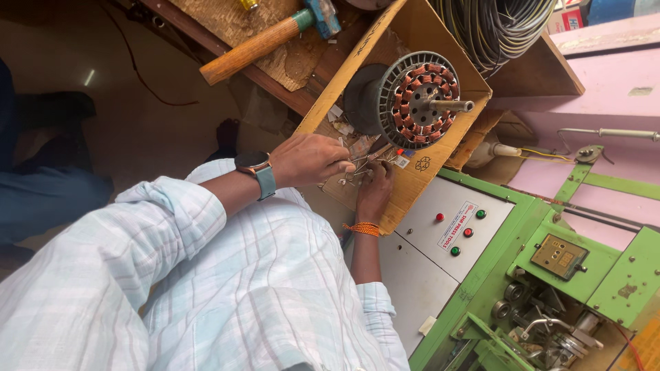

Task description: The person uses pliers to adjust and secure components on a motor stator, then uses a screwdriver to tighten connections. The person continues to manipulate wires and small parts on the stator assembly throughout the clip.

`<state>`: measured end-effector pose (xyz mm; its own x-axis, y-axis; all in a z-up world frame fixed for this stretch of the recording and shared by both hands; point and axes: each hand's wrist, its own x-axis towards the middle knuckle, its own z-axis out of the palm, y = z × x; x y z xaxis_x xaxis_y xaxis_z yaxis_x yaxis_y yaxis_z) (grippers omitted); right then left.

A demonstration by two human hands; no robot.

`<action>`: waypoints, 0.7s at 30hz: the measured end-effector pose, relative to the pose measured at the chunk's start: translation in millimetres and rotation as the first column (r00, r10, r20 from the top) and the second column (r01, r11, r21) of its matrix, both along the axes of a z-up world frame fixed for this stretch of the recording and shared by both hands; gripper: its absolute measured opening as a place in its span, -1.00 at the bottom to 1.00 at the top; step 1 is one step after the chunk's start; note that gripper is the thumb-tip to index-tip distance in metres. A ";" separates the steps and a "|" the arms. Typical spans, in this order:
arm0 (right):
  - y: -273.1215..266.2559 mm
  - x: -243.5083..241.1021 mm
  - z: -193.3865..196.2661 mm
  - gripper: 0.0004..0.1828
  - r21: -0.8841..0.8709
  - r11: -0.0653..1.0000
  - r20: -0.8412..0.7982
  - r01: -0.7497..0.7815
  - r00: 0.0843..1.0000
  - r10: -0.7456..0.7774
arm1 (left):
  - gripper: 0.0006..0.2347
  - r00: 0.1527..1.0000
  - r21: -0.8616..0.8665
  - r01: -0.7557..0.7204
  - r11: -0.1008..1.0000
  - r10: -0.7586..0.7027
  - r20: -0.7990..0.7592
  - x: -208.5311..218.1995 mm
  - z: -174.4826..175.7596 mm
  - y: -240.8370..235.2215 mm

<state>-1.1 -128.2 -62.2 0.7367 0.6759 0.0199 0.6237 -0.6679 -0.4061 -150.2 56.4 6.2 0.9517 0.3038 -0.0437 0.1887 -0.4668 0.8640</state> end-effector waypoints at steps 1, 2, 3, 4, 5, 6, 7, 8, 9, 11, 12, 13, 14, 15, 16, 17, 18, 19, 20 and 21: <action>2.4 -0.4 1.9 -0.77 -0.019 1.000 0.002 0.003 1.000 -0.003 | -0.69 1.000 0.006 0.028 1.000 -0.028 -0.010 1.4 -0.5 1.4; 4.3 -0.1 3.0 -0.81 -0.038 0.999 0.003 0.007 1.000 -0.006 | -0.67 0.998 0.012 0.056 0.998 -0.056 -0.020 3.2 -1.8 2.8; 3.1 2.5 4.6 -0.85 0.011 0.999 0.016 0.033 0.999 -0.033 | -0.66 0.996 0.009 0.081 0.997 -0.080 -0.029 5.6 -3.6 0.3; 1.9 5.5 5.4 -0.88 0.060 0.996 0.028 0.058 0.998 -0.060 | -0.67 0.993 0.013 0.114 0.993 -0.113 -0.020 7.6 -6.4 -1.6; 2.4 13.3 7.0 -0.91 0.110 0.992 0.040 0.061 0.997 -0.066 | -0.69 0.992 0.018 0.125 0.992 -0.125 -0.011 10.4 -9.5 -3.2; -0.3 20.7 11.1 -0.93 0.224 0.949 -0.100 0.221 0.974 -0.203 | -0.70 0.991 0.024 0.137 0.990 -0.137 -0.002 11.8 -11.8 -6.3; 1.3 29.0 14.4 -0.93 0.316 0.870 -0.261 0.379 0.916 -0.304 | -0.74 0.990 0.029 0.134 0.991 -0.133 -0.056 13.0 -12.8 -8.3; 1.7 37.4 19.5 -0.92 0.370 0.760 -0.427 0.534 0.824 -0.372 | -0.78 0.986 0.034 0.132 0.991 -0.127 -0.109 15.5 -12.7 -12.9; -0.4 48.8 25.3 -0.93 0.526 0.643 -0.506 0.557 0.813 -0.290 | -0.82 0.979 0.040 0.132 0.990 -0.124 -0.159 17.4 -13.2 -18.3; -9.1 78.8 41.1 -0.94 0.702 0.393 -0.598 0.594 0.791 -0.128 | -0.85 0.962 0.066 0.173 0.983 -0.154 -0.223 21.6 -14.9 -31.0; -14.6 94.8 49.6 -0.94 0.740 0.286 -0.621 0.609 0.782 -0.060 | -0.86 0.952 0.080 0.197 0.977 -0.172 -0.252 25.9 -16.6 -38.0; -22.3 111.2 59.3 -0.94 0.764 0.181 -0.631 0.619 0.776 0.007 | -0.86 0.944 0.079 0.218 0.973 -0.190 -0.270 32.2 -19.5 -47.1; -28.3 127.4 68.1 -0.94 0.781 0.159 -0.616 0.603 0.787 0.038 | -0.86 0.935 0.077 0.238 0.968 -0.207 -0.287 38.9 -23.7 -56.2; -32.6 140.8 74.6 -0.93 0.793 0.139 -0.605 0.593 0.793 0.067 | -0.86 0.923 0.072 0.258 0.963 -0.224 -0.312 45.2 -28.9 -66.4; -35.2 153.5 80.9 -0.93 0.804 0.119 -0.593 0.583 0.799 0.097 | -0.86 0.922 0.092 0.280 0.956 -0.240 -0.305 54.1 -34.5 -76.5; -34.5 163.4 84.7 -0.92 0.810 0.139 -0.585 0.570 0.802 0.121 | -0.85 0.918 0.110 0.298 0.948 -0.253 -0.306 61.5 -40.8 -85.4; -31.6 173.0 88.7 -0.91 0.816 0.159 -0.576 0.556 0.804 0.145 | -0.85 0.914 0.129 0.317 0.940 -0.266 -0.307 69.5 -47.3 -93.7; -26.2 180.2 90.8 -0.90 0.820 0.179 -0.571 0.544 0.803 0.173 | -0.83 0.922 0.129 0.309 0.942 -0.264 -0.283 77.8 -54.3 -100.8; -19.9 186.1 93.1 -0.89 0.830 0.195 -0.554 0.522 0.810 0.189 | -0.82 0.930 0.130 0.301 0.945 -0.261 -0.259 89.4 -60.5 -107.8; -10.4 191.7 96.6 -0.88 0.841 0.214 -0.537 0.498 0.816 0.213 | -0.80 0.940 0.131 0.285 0.949 -0.250 -0.234 102.2 -66.1 -113.8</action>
<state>190.6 -138.6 34.4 0.9435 0.2821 0.1737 0.0574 0.3772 -0.9244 -48.0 -57.4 -59.9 0.9725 0.0588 -0.2252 0.2079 -0.6543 0.7271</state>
